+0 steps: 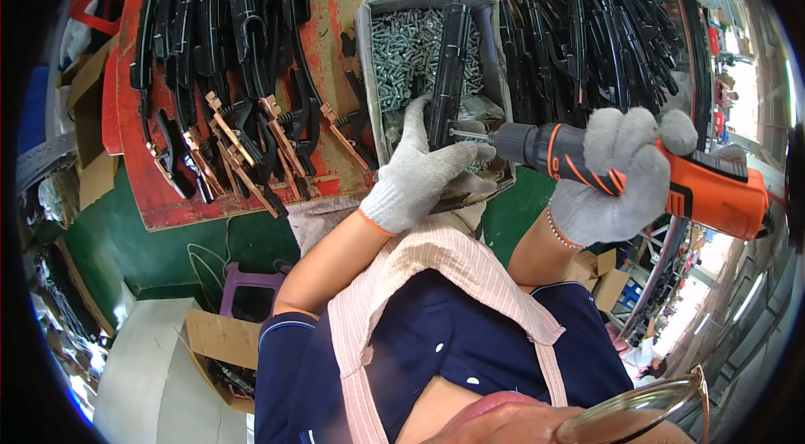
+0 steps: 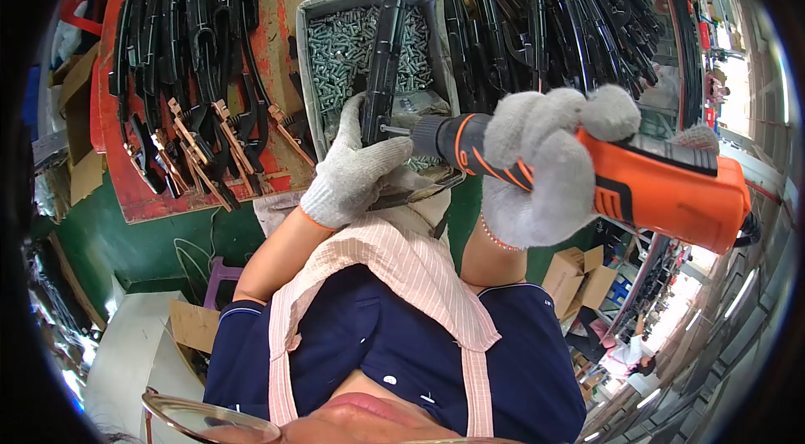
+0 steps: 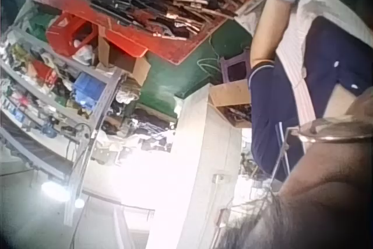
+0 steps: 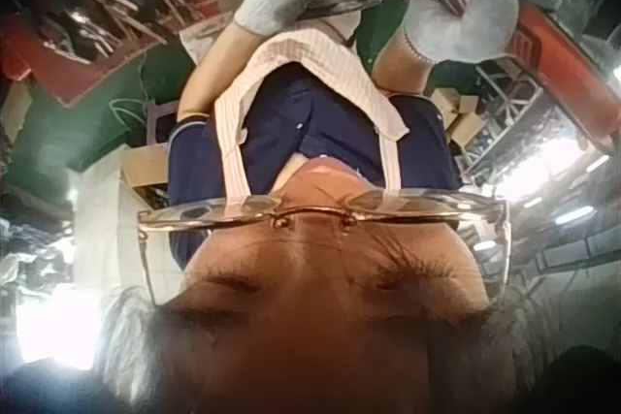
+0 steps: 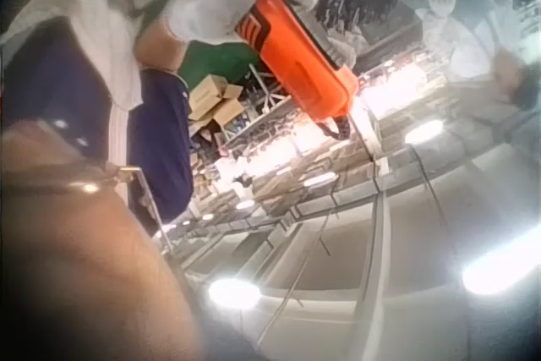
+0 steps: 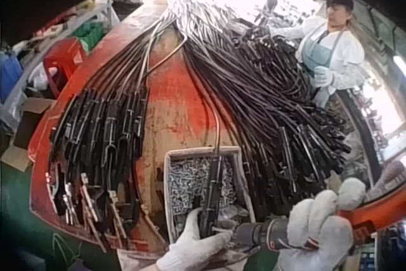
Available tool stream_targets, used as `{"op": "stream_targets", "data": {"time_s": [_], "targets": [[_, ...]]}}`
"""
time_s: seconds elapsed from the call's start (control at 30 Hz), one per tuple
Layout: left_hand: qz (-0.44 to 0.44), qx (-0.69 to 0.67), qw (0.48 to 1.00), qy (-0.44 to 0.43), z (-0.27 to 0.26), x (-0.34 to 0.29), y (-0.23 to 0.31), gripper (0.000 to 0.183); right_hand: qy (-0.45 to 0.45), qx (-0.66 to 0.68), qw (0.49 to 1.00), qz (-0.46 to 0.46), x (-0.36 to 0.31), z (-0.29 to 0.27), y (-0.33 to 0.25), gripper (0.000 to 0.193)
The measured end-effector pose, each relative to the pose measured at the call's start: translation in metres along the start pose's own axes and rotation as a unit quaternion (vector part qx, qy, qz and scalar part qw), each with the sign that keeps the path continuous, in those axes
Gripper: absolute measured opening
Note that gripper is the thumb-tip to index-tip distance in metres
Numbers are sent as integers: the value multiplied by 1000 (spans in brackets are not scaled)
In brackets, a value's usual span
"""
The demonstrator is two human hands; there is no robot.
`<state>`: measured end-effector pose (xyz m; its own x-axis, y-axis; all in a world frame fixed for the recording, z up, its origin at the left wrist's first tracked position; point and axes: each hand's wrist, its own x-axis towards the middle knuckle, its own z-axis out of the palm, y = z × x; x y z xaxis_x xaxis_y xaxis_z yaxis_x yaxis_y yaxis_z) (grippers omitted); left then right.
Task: The person assembles small black components by hand at a factory workstation, using a power screwdriver to secure screws from a parts bin into the components.
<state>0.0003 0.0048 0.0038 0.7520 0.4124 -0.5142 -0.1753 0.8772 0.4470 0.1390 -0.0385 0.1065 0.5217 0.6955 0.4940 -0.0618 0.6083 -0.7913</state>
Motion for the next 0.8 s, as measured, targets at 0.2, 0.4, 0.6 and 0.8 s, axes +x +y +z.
{"op": "stream_targets", "data": {"time_s": [0.2,0.4,0.6,0.8], "targets": [[7,-6,1000,-12,-4,-5,2,93,-31,-35,996,-82,-5,16,3,52],[39,46,997,-44,12,-16,-4,65,115,118,955,-245,-22,-23,-33,61],[52,107,989,-84,76,-3,-7,54,251,67,920,-292,-55,-94,-85,68],[6,210,974,-79,120,59,-34,74,358,-41,877,-317,-79,-128,-118,56]]}}
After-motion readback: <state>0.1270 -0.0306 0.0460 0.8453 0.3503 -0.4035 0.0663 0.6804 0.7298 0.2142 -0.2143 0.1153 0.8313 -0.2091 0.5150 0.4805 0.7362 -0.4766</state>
